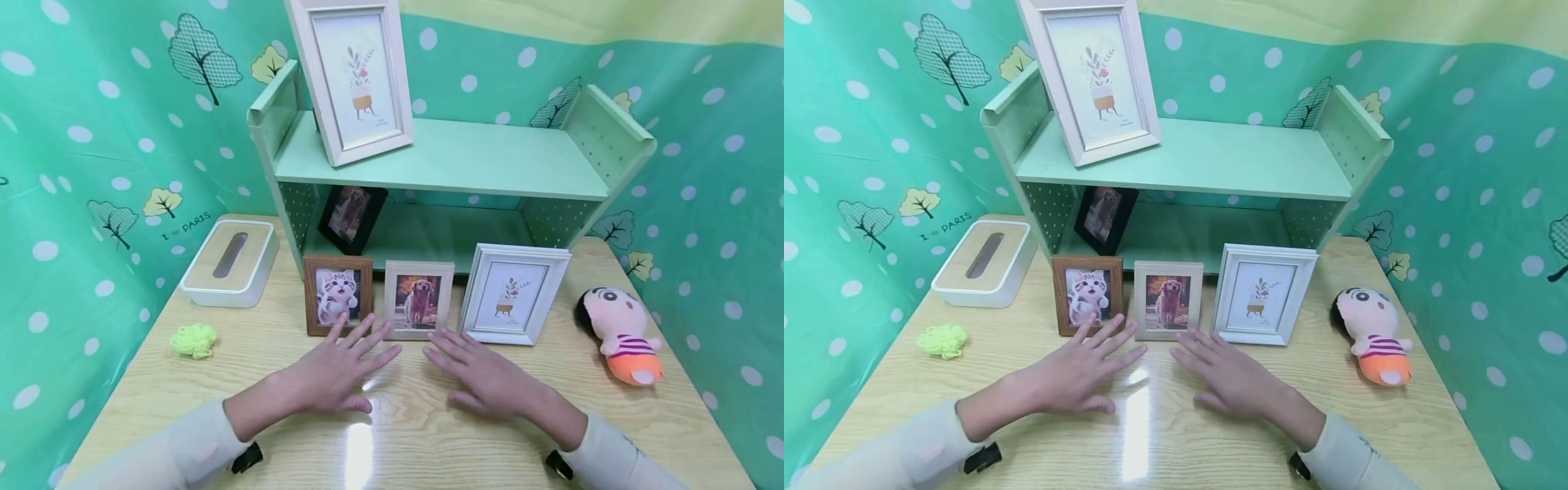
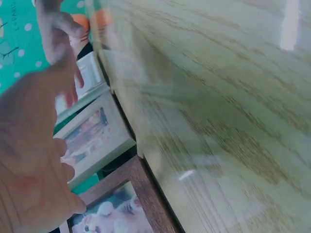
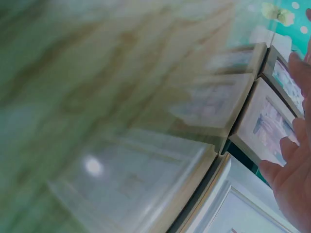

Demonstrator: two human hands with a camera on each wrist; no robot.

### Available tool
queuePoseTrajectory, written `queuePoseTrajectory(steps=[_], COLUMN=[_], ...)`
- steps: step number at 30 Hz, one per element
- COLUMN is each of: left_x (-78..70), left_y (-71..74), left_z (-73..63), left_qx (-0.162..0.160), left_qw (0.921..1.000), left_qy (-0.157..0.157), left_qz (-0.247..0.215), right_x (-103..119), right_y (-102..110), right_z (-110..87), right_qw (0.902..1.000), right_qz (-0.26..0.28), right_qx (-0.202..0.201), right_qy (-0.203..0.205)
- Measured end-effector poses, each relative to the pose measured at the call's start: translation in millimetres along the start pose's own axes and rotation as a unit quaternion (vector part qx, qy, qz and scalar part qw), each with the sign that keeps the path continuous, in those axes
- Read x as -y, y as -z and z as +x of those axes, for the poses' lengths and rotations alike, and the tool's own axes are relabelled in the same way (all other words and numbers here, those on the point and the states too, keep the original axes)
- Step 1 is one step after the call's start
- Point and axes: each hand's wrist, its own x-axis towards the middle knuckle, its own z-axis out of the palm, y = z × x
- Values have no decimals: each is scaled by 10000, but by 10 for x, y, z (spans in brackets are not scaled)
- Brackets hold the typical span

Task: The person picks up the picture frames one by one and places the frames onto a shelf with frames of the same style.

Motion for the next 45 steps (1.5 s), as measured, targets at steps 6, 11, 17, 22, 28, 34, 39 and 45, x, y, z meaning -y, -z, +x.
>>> queuePoseTrajectory(steps=[6,11,17,22,28,34,39,45], left_x=[24,86,238,393,676,1020,1271,1469], left_y=[63,168,330,477,673,876,965,895], left_z=[-16,-79,-195,-286,-325,-322,-270,-124], left_qx=[-670,-1392,-2367,-3016,-4017,-4756,-4829,-4451], left_qw=[9977,9866,9577,9262,8809,8161,7625,7696], left_qy=[115,508,1060,1641,1970,2550,3070,3122], left_qz=[-48,-681,-1248,-1558,-1546,-2067,-3018,-3348], right_x=[-31,-124,-288,-437,-617,-824,-938,-1015], right_y=[86,143,227,352,464,440,368,266], right_z=[6,-26,-59,-101,-276,-448,-554,-626], right_qw=[9955,9787,9360,8928,8558,8240,8124,8173], right_qz=[306,300,357,85,-121,582,1656,2320], right_qx=[-895,-2027,-3501,-4495,-4973,-4957,-4442,-3867], right_qy=[-16,-101,2,-278,-1418,-2680,-3394,-3587])
